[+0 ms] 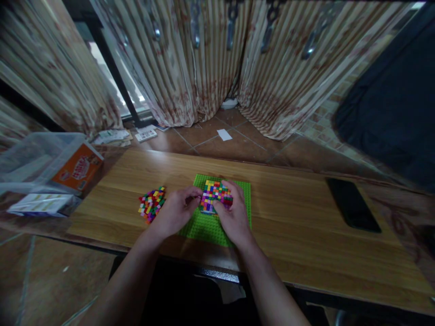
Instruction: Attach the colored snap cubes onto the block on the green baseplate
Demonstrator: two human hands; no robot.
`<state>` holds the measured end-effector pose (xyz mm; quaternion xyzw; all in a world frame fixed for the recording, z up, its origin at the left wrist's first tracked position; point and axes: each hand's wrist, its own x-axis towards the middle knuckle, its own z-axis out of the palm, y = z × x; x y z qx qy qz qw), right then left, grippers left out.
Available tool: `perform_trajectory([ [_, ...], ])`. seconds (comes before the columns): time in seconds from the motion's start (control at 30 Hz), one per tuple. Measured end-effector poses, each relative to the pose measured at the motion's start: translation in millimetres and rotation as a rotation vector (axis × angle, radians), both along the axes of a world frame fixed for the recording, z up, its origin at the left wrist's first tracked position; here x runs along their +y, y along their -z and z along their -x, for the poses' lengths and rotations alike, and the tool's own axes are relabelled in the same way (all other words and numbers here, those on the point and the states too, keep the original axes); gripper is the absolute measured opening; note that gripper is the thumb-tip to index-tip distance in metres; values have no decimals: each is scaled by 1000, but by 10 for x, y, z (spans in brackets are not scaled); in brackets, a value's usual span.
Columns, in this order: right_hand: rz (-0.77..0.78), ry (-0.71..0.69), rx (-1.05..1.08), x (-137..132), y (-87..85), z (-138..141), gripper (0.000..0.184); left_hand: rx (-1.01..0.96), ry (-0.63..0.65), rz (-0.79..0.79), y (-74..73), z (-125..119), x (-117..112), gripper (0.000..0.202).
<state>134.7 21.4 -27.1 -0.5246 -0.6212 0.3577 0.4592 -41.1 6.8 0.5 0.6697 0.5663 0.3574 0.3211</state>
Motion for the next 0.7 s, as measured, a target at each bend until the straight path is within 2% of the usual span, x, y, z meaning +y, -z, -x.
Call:
perform_trajectory([
  [0.13, -28, 5, 6, -10, 5, -12, 43, -87, -67, -27, -15, 43, 18, 16],
  [0.27, -113, 63, 18, -8, -41, -27, 33, -320, -95, 40, -38, 63, 27, 16],
  [0.37, -249, 101, -43, -29, -95, -27, 25, -455, -66, 105, -85, 40, 14, 20],
  [0.5, -353, 41, -104, -90, -132, 9, 21, -568, 20, 127, -132, -7, -12, 20],
  [0.7, -415, -50, -184, -134, -137, 75, 24, -536, 126, 88, -123, -25, -39, 24],
])
